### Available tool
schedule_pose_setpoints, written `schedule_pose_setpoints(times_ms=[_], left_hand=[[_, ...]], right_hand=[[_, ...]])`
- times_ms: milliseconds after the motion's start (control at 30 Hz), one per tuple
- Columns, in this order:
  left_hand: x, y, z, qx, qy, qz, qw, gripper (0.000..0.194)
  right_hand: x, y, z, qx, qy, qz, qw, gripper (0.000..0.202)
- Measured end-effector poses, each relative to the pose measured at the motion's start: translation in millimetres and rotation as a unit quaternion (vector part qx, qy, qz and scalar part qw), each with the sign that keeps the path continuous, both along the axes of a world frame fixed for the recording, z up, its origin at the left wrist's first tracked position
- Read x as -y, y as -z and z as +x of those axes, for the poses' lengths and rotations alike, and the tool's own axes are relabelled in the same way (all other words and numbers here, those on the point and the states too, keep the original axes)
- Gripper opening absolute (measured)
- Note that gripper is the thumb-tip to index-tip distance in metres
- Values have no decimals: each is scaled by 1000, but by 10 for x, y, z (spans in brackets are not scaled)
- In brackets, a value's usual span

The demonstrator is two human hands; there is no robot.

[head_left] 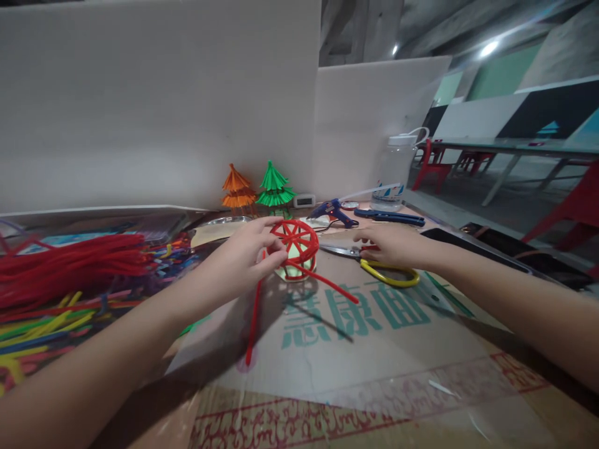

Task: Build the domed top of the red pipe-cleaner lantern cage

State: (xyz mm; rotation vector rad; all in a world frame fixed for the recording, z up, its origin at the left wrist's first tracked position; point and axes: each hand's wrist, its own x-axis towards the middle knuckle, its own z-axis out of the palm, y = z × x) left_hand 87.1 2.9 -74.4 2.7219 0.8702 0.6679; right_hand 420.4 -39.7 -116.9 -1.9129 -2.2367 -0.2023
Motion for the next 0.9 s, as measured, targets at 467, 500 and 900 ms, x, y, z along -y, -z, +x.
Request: schedule_pose_setpoints(times_ms=[467, 500, 900], left_hand=[[-7, 41, 4, -17, 26, 53, 998, 34], [-3, 31, 5, -19, 24, 52, 998, 35], [-88, 9, -33, -22, 22, 29, 999, 39]], right_hand=[[192, 41, -653, 28, -172, 73, 982, 17], [158, 33, -598, 43, -160, 77, 983, 17], [-161, 138, 227, 41, 28, -40, 998, 29]])
